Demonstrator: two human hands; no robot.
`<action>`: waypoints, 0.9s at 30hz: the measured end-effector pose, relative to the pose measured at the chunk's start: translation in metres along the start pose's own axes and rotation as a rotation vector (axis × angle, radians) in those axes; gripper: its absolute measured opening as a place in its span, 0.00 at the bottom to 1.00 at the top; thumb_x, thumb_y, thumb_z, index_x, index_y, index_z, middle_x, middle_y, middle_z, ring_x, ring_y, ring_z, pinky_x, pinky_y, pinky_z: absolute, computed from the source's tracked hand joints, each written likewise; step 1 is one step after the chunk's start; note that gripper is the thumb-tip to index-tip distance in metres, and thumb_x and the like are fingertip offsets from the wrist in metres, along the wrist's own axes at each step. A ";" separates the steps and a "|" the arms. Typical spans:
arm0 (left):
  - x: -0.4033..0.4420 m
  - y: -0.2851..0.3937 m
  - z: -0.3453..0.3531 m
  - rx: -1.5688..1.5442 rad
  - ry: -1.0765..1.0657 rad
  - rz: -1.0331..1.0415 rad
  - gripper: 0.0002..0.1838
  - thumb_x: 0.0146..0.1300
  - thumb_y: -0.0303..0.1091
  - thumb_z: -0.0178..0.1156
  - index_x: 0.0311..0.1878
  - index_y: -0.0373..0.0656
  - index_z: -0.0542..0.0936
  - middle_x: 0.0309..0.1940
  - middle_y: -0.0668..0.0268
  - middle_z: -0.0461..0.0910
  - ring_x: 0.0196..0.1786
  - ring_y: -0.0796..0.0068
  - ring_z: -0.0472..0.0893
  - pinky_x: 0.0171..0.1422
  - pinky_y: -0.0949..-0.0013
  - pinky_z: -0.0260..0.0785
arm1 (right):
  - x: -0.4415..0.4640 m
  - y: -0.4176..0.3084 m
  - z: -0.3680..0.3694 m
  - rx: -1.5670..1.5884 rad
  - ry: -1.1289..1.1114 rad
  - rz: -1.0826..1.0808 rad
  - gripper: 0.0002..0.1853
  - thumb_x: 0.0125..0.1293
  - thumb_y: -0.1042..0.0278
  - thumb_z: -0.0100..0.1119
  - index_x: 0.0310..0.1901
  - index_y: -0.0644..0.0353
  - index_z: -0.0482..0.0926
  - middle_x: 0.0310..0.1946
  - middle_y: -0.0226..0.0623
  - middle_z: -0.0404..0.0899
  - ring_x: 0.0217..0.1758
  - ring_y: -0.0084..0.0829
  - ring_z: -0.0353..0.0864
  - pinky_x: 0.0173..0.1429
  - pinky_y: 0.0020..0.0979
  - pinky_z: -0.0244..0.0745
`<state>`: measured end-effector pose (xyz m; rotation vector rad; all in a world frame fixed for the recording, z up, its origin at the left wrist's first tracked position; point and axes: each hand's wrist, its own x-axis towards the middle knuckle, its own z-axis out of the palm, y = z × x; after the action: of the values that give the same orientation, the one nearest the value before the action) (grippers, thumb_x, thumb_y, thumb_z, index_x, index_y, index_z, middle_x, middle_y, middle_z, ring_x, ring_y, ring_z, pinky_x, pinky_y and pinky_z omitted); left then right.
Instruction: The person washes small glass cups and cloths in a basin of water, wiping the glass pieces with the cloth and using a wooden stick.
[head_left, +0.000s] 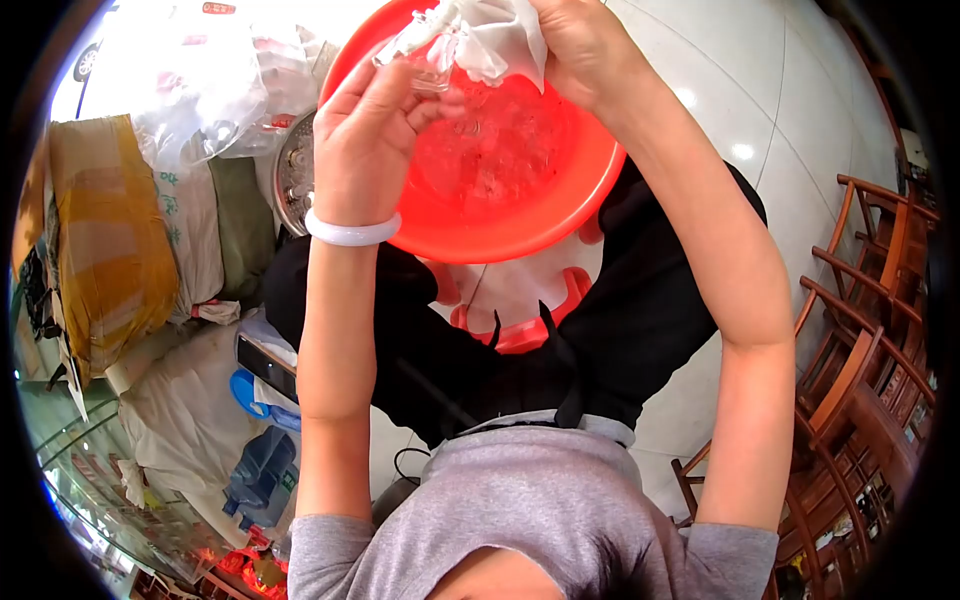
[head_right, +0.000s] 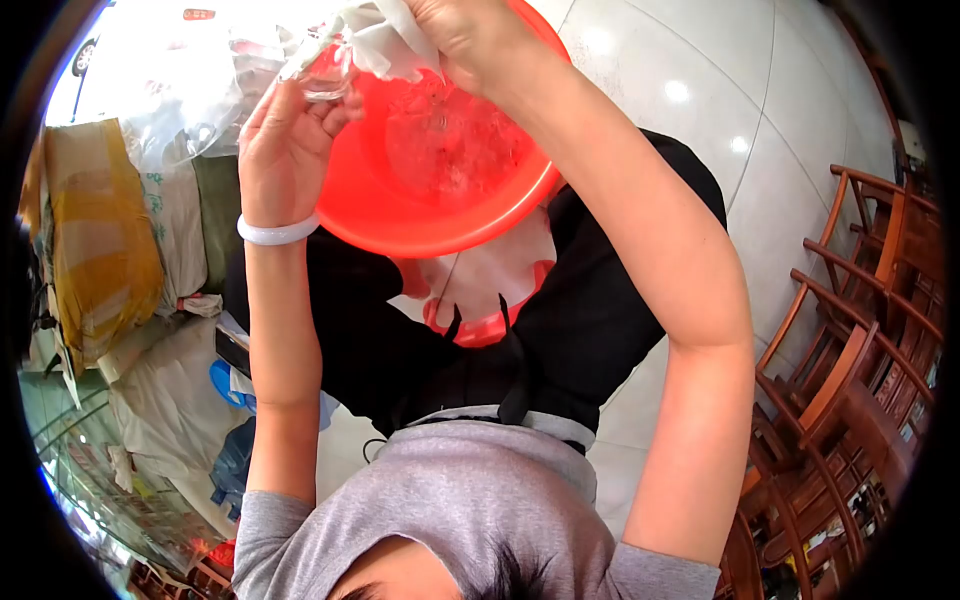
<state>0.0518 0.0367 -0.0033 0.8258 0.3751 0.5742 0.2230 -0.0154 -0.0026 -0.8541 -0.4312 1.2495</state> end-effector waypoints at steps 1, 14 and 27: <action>-0.001 -0.002 0.007 0.212 0.073 0.123 0.16 0.64 0.30 0.52 0.51 0.29 0.69 0.36 0.56 0.77 0.37 0.69 0.77 0.44 0.68 0.72 | 0.002 0.001 -0.002 0.008 -0.017 -0.007 0.13 0.59 0.76 0.54 0.45 0.71 0.73 0.36 0.40 0.79 0.34 0.26 0.80 0.40 0.25 0.77; 0.002 -0.001 -0.014 0.007 -0.016 0.029 0.16 0.64 0.33 0.49 0.48 0.29 0.71 0.37 0.55 0.76 0.42 0.61 0.78 0.45 0.63 0.74 | -0.001 -0.002 0.001 -0.112 -0.061 -0.026 0.12 0.60 0.74 0.55 0.45 0.69 0.74 0.34 0.37 0.80 0.33 0.23 0.79 0.40 0.22 0.76; -0.007 -0.008 -0.032 -0.547 -0.238 -0.128 0.24 0.58 0.41 0.54 0.55 0.38 0.67 0.47 0.59 0.71 0.38 0.67 0.72 0.41 0.73 0.71 | -0.102 -0.014 0.004 -0.752 0.137 -0.202 0.08 0.58 0.70 0.57 0.38 0.65 0.76 0.29 0.29 0.76 0.35 0.20 0.76 0.41 0.22 0.71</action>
<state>0.0324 0.0470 -0.0292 0.3329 0.0424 0.4232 0.1995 -0.1114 0.0265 -1.4776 -0.8780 0.8249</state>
